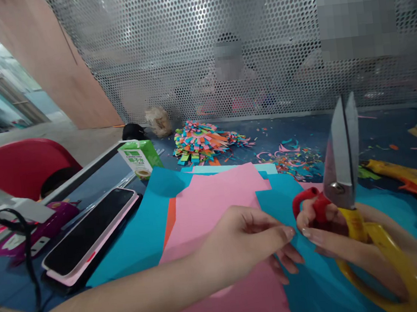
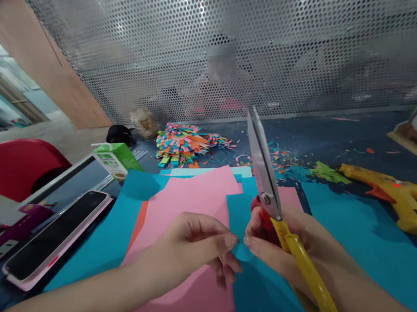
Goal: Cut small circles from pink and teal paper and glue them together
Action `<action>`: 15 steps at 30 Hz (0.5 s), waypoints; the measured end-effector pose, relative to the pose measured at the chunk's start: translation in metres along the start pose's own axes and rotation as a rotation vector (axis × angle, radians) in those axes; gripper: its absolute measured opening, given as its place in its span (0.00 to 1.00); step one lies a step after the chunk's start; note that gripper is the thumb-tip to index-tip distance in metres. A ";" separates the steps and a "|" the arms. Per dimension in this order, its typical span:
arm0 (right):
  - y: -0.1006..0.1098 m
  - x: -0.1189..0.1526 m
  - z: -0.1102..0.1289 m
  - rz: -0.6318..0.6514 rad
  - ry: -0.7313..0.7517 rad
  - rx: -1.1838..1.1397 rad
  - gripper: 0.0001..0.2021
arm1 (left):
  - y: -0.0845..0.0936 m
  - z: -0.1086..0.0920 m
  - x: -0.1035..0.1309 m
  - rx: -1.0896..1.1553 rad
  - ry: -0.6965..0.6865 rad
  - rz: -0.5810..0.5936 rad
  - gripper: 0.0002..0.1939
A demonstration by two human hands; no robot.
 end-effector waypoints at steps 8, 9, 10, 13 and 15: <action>-0.004 0.005 -0.002 0.048 -0.001 -0.062 0.10 | 0.000 0.000 0.001 0.017 0.019 -0.014 0.10; -0.005 0.007 0.002 -0.008 0.012 -0.048 0.10 | 0.000 0.000 0.002 0.008 0.019 -0.017 0.11; -0.007 0.008 0.007 -0.039 0.024 -0.028 0.11 | 0.000 -0.001 0.002 -0.001 0.021 -0.020 0.11; -0.015 0.013 0.015 -0.074 0.035 -0.002 0.12 | -0.002 0.000 0.002 -0.016 0.030 -0.009 0.12; -0.019 0.014 0.015 -0.062 0.037 -0.011 0.12 | -0.003 0.002 0.002 -0.014 0.033 0.004 0.12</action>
Point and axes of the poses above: each hand's wrist, its own x-axis away from the middle knuckle, its own y-axis out of the back of the hand, z = x × y, the point moved 5 cm from there along -x, towards the middle knuckle, and after that the axes turned 3 degrees about z, right-handed, at the moved point
